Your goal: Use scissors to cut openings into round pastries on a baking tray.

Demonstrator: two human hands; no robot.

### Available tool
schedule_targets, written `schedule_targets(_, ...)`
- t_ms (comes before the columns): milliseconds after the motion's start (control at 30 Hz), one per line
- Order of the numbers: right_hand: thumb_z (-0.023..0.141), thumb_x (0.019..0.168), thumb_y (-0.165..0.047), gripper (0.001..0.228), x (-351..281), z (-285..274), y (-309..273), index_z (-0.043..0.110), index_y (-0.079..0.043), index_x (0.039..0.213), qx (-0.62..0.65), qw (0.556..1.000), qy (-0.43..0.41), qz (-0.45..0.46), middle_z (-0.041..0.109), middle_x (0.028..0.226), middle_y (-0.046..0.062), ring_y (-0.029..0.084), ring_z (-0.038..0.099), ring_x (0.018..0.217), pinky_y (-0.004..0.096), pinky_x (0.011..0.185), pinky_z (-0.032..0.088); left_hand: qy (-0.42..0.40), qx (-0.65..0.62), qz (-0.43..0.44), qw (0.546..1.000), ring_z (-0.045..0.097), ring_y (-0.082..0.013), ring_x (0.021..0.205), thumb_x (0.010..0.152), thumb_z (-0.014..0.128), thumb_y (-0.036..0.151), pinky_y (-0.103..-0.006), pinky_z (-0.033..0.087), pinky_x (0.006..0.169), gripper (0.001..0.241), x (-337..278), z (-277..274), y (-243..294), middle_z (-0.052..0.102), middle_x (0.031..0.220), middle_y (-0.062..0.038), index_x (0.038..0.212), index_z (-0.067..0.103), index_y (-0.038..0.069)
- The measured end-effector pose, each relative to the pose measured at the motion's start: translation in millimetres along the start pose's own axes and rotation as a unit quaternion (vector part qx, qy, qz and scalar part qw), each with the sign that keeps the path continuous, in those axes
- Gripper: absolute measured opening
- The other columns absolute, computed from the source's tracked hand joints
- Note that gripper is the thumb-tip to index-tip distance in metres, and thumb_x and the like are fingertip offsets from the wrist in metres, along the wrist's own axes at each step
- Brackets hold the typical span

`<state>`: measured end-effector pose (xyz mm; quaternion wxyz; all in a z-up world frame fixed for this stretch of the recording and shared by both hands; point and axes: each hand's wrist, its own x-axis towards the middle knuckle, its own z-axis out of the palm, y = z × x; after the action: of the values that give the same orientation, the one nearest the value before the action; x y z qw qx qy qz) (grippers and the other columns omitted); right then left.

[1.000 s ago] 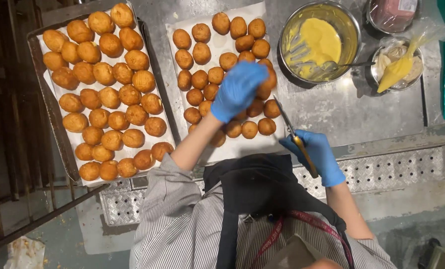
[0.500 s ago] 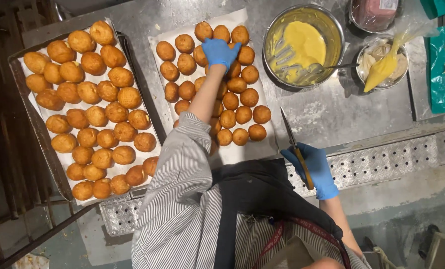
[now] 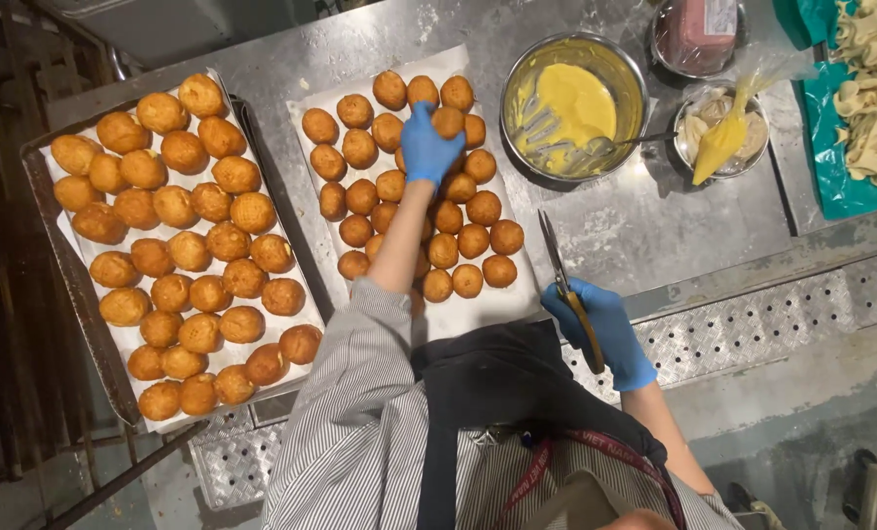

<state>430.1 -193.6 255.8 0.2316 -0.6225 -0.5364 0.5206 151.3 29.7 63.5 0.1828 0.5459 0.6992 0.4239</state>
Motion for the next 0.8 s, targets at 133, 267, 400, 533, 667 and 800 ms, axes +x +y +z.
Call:
schedule_targets(133,0.074,0.094,-0.014,0.016,-2,-1,-17,0.07,-0.009,0.08,0.062,0.997,-0.039,0.002,0.061,0.05,0.009,0.015,0.06,0.05,0.029,0.056,0.052,0.006,-0.224,0.157,0.962,0.062,-0.044,0.114,0.071,0.09,0.013,-0.0502,0.05,0.104,0.091,-56,-57,60,0.06,0.12,-0.025,0.148,0.045,-0.001)
schedule_targets(267,0.072,0.093,-0.005,0.003,-10,-5,-36,0.071,-0.007,0.091,0.103,0.989,-0.105,0.005,0.059,0.058,0.004,0.01,0.058,0.06,0.024,0.061,0.051,0.034,-0.275,0.224,0.934,0.055,-0.0315,0.131,0.072,0.095,0.017,-0.0415,0.042,0.117,0.077,-90,-107,107,0.055,0.135,-0.012,0.14,0.059,0.008)
schedule_targets(400,0.076,0.089,-0.005,0.006,-12,-8,-57,0.072,-0.008,0.089,0.078,0.982,-0.163,-0.064,0.06,0.06,0.0,0.003,0.053,0.066,0.022,0.063,0.049,0.062,-0.316,0.276,0.906,0.058,-0.0311,0.135,0.079,0.094,0.02,-0.0422,0.044,0.116,0.065,-101,-136,129,0.06,0.14,-0.013,0.135,0.063,0.005)
schedule_targets(533,0.08,0.087,-0.007,0.01,-11,-6,-51,0.07,-0.007,0.085,0.072,0.977,-0.181,-0.082,0.059,0.057,0.003,0.006,0.055,0.058,0.021,0.061,0.047,0.09,-0.297,0.291,0.905,0.061,-0.0326,0.131,0.079,0.093,0.02,-0.0434,0.047,0.114,0.062,-109,-148,134,0.063,0.139,-0.015,0.132,0.065,0.003)
schedule_targets(667,0.076,0.089,-0.007,0.011,-13,-6,-57,0.068,-0.005,0.082,0.049,0.971,-0.208,-0.104,0.057,0.053,0.004,0.007,0.053,0.054,0.022,0.059,0.045,0.124,-0.252,0.319,0.905,0.064,-0.0338,0.126,0.079,0.091,0.016,-0.0438,0.051,0.109,0.055,-114,-155,136,0.064,0.136,-0.014,0.128,0.068,0.004)
schedule_targets(800,0.075,0.09,-0.01,0.013,-13,-3,-65,0.067,-0.006,0.08,0.037,0.972,-0.207,-0.107,0.055,0.051,0.001,0.007,0.052,0.051,0.02,0.056,0.043,0.118,-0.214,0.405,0.881,0.066,-0.0408,0.118,0.08,0.086,0.009,-0.0514,0.054,0.104,0.051,-119,-155,144,0.067,0.13,-0.019,0.127,0.068,0.004)
